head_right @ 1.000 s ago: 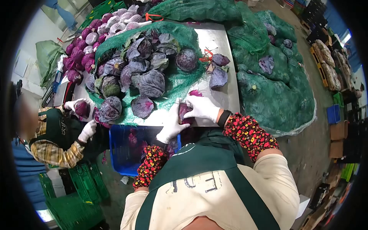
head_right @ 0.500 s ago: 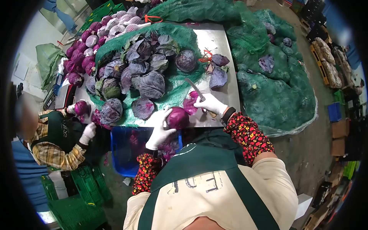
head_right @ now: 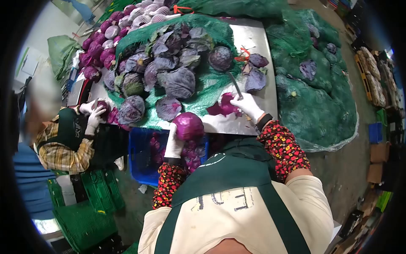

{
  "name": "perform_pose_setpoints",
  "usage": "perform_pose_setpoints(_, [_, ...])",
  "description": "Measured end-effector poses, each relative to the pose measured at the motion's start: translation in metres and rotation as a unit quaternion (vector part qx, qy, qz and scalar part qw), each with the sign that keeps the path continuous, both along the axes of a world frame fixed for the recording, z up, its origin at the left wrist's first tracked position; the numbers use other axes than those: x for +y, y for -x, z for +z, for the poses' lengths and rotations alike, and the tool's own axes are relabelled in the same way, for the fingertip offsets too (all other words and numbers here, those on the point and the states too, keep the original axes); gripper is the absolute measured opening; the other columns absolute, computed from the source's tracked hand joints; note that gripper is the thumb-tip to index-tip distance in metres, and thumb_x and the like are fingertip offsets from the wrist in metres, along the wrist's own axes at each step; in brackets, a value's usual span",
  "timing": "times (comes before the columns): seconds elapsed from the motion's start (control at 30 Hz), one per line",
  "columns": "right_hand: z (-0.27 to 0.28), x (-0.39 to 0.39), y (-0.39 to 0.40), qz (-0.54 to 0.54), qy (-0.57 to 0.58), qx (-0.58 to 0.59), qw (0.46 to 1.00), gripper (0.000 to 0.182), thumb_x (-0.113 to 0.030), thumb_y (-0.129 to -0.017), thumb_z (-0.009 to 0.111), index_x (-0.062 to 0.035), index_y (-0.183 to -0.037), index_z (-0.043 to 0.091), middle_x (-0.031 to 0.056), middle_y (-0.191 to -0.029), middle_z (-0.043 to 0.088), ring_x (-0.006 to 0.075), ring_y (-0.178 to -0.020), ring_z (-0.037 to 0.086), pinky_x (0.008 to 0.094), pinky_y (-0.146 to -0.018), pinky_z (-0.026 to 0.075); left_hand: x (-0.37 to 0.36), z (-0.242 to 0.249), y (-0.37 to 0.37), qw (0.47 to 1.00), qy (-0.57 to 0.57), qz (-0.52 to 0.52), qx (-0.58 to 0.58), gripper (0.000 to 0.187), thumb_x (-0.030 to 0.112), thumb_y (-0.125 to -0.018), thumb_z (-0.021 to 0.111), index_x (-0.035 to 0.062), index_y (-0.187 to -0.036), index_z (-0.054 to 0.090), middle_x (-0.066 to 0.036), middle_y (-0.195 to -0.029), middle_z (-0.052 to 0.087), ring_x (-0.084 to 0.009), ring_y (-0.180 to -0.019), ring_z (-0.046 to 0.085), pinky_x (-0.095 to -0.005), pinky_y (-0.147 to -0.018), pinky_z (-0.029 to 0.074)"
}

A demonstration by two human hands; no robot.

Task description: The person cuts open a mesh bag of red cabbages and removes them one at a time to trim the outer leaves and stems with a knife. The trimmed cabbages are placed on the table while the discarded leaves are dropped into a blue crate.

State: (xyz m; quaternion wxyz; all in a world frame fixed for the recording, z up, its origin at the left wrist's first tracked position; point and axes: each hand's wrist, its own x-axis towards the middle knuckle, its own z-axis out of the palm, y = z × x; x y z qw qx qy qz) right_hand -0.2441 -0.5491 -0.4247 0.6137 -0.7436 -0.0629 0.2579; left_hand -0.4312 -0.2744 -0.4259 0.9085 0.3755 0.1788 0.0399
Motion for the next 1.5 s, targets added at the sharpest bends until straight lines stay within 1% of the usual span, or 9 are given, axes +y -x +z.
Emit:
perform_pose_setpoints(0.17, [0.014,0.042,0.030,0.102,0.047,-0.037,0.993,0.014,-0.014,-0.082,0.070,-0.0054,-0.085,0.059,0.0002,-0.068,0.059,0.0086,-0.057,0.054,0.0252,-0.053,0.046,0.020,0.009,0.016,0.988,0.120,0.085,-0.049,0.079,0.063,-0.088,0.052,0.0097,-0.144,0.035,-0.013,-0.144,0.040,-0.0307,-0.134,0.037,-0.0512,-0.113,0.027])
perform_pose_setpoints(0.3, [0.076,0.100,0.059,0.181,-0.037,-0.168,0.968,0.040,-0.016,-0.081,0.070,-0.0073,-0.119,0.058,0.0044,-0.106,0.061,0.0111,-0.091,0.058,0.0262,-0.076,0.049,0.037,0.033,0.034,0.996,0.031,0.074,-0.041,0.083,0.067,-0.087,0.048,0.0095,-0.145,0.033,-0.014,-0.145,0.038,-0.0314,-0.134,0.036,-0.0515,-0.113,0.026])
perform_pose_setpoints(0.43, [0.152,0.142,0.085,0.284,-0.101,-0.322,0.898,0.047,-0.012,-0.076,0.075,-0.0077,-0.120,0.057,0.0048,-0.118,0.057,0.0125,-0.097,0.055,0.0280,-0.084,0.048,0.046,0.038,0.046,0.994,-0.047,0.074,-0.065,0.087,0.070,-0.086,0.047,0.0072,-0.144,0.033,-0.015,-0.144,0.039,-0.0307,-0.133,0.038,-0.0504,-0.112,0.028])
perform_pose_setpoints(0.57, [0.159,0.158,0.101,0.326,-0.056,-0.400,0.855,0.038,-0.011,-0.073,0.077,-0.0087,-0.106,0.060,-0.0003,-0.098,0.057,0.0116,-0.060,0.049,0.0255,-0.059,0.045,0.042,0.055,0.053,0.992,-0.038,0.106,-0.054,0.083,0.067,-0.087,0.050,0.0052,-0.140,0.038,-0.011,-0.136,0.048,-0.0249,-0.125,0.049,-0.0425,-0.107,0.037])
perform_pose_setpoints(0.77, [0.164,0.153,0.116,0.277,-0.029,-0.266,0.923,0.032,-0.016,-0.074,0.079,-0.0065,-0.098,0.059,-0.0007,-0.073,0.051,0.0081,-0.062,0.045,0.0252,-0.059,0.042,0.028,0.066,0.057,0.994,-0.035,0.096,-0.029,0.084,0.072,-0.088,0.040,0.0069,-0.141,0.038,-0.012,-0.137,0.048,-0.0267,-0.126,0.047,-0.0450,-0.107,0.037])
perform_pose_setpoints(1.1, [0.150,0.144,0.125,0.232,-0.035,-0.312,0.921,0.027,-0.019,-0.072,0.079,-0.0061,-0.085,0.060,0.0021,-0.075,0.054,0.0142,-0.064,0.050,0.0281,-0.060,0.043,0.018,0.069,0.048,0.994,-0.016,0.109,-0.008,0.081,0.070,-0.088,0.043,0.0069,-0.138,0.042,-0.011,-0.132,0.053,-0.0250,-0.122,0.051,-0.0421,-0.105,0.039])
perform_pose_setpoints(1.17, [0.145,0.145,0.135,0.241,-0.059,-0.534,0.808,0.022,-0.020,-0.072,0.077,-0.0090,-0.083,0.061,0.0057,-0.079,0.056,0.0223,-0.064,0.054,0.0325,-0.059,0.045,0.017,0.066,0.038,0.990,0.021,0.141,-0.024,0.081,0.071,-0.086,0.046,0.0097,-0.139,0.041,-0.010,-0.134,0.051,-0.0280,-0.123,0.050,-0.0452,-0.105,0.040])
perform_pose_setpoints(1.3, [0.130,0.122,0.176,0.547,-0.071,-0.436,0.712,0.019,-0.025,-0.080,0.067,-0.0138,-0.091,0.056,0.0072,-0.085,0.055,0.0303,-0.066,0.059,0.0406,-0.058,0.049,0.026,0.056,0.030,0.964,0.201,0.174,0.007,0.076,0.072,-0.083,0.049,0.0222,-0.140,0.040,-0.012,-0.140,0.045,-0.0372,-0.128,0.044,-0.0570,-0.093,0.049])
perform_pose_setpoints(1.5, [0.131,0.119,0.147,0.384,-0.054,-0.185,0.903,0.027,-0.020,-0.083,0.071,-0.0097,-0.106,0.064,0.0040,-0.091,0.067,0.0162,-0.075,0.065,0.0305,-0.067,0.051,0.051,0.041,0.039,0.900,0.422,0.052,-0.095,0.075,0.066,-0.083,0.051,0.0189,-0.140,0.040,-0.015,-0.139,0.045,-0.0393,-0.126,0.046,-0.0569,-0.088,0.051])
